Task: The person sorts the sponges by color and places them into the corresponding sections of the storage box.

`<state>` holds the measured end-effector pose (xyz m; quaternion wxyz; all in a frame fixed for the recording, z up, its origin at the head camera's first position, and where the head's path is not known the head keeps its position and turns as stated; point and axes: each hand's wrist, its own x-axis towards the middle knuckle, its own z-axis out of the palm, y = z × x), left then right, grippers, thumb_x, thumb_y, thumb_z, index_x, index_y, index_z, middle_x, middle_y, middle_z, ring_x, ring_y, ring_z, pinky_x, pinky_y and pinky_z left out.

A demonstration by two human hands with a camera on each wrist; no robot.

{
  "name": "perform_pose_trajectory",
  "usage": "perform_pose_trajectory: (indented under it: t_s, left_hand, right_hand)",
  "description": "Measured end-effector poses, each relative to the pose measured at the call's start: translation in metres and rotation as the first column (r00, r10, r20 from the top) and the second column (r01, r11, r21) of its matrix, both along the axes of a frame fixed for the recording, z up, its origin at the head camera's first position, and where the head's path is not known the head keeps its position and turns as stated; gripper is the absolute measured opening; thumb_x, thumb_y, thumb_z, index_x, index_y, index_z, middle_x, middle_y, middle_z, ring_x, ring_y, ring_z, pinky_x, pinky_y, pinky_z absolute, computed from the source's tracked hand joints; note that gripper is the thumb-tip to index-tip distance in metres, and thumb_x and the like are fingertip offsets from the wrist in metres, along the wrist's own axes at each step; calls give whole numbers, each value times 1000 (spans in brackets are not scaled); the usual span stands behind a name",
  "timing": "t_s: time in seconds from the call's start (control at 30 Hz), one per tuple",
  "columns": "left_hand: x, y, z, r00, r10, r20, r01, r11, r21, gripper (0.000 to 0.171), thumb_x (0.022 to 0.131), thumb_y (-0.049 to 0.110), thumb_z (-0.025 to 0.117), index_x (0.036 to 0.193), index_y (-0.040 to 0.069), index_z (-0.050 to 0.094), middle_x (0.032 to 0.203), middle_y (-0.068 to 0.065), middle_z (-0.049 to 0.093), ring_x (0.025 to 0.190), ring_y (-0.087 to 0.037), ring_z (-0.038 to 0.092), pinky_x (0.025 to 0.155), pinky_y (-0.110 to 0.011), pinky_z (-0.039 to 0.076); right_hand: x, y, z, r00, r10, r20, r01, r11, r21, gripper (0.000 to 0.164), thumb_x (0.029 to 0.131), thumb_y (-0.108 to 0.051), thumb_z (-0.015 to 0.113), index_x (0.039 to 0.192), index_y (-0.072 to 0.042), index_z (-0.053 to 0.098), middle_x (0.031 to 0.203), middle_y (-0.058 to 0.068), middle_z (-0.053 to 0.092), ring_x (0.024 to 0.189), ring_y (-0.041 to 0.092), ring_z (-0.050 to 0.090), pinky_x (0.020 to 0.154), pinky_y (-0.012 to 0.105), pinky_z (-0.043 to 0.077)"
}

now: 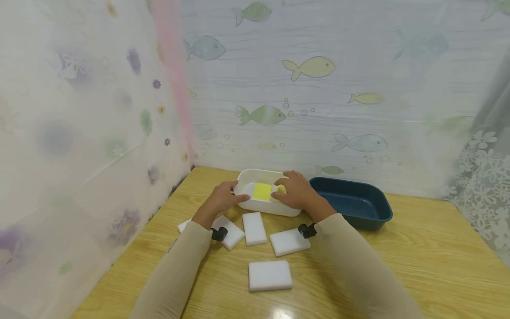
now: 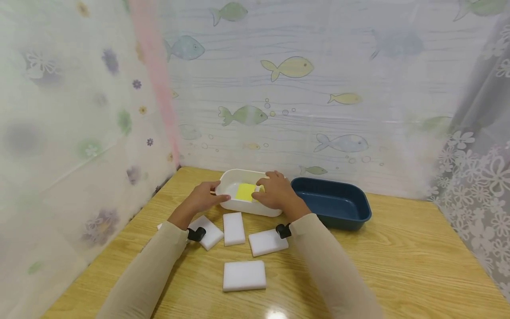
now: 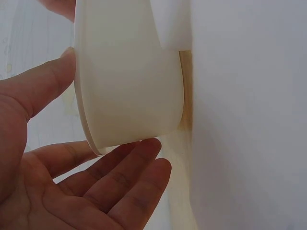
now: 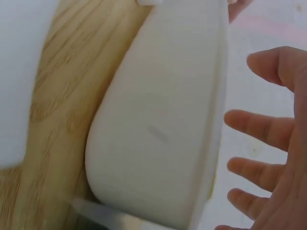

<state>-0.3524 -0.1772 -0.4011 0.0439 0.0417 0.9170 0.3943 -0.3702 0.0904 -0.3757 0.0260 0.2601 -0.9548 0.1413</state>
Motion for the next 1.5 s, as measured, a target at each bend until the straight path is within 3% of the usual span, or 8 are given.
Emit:
perform_pose_trajectory:
  t_s: [0.2,0.47,0.7,0.93,1.3,1.5]
  left_hand:
    - [2,0,0,1000,-1,2,1,1000,-6,89,81,51,71,149,8,33,134,-13,53,112,-22,55,90,-40,47]
    - [5,-1,1,1000,-11,19,10,1000,9,89,81,52,69,149,8,32,139,-13,48,123,-24,49,98,-45,43]
    - [2,1,0,1000,-9,8,9,1000,-8,89,80,53,70,148,9,34,134,-11,53,114,-21,54,92,-41,46]
    - [0,1,0,1000,-23,-13,23,1000,-4,83,81,50,71,146,9,40,129,-10,57,105,-19,56,85,-37,48]
    - [2,-2,2,1000,-9,-15,9,999,-32,86,81,52,70,147,9,36,130,-10,55,108,-20,56,87,-38,48]
    - [-1,-1,0,1000,-25,-13,24,1000,-16,88,80,54,71,147,9,36,130,-11,56,108,-20,56,88,-38,48]
  right_hand:
    - [8,21,2,999,-2,-37,1,1000,-17,55,91,-52,55,133,-16,56,150,16,35,139,36,28,108,57,27]
    - [26,52,6,999,-17,-44,12,994,-111,57,92,-50,55,135,-12,52,152,15,29,139,36,26,105,59,29]
    - [44,82,4,989,-75,-130,46,976,-213,52,90,-44,63,131,-13,54,148,14,34,136,36,30,103,58,32]
    - [62,113,0,979,-138,-148,90,952,-292,55,90,-48,61,131,-12,54,150,12,33,135,37,32,99,60,34]
    - [80,169,-14,939,-269,-213,183,918,-353,61,88,-42,65,134,-4,50,149,20,28,132,45,29,94,64,32]
    - [87,201,-32,902,-387,-190,307,886,-347,80,85,-51,66,144,-5,37,155,22,14,135,52,19,93,72,22]
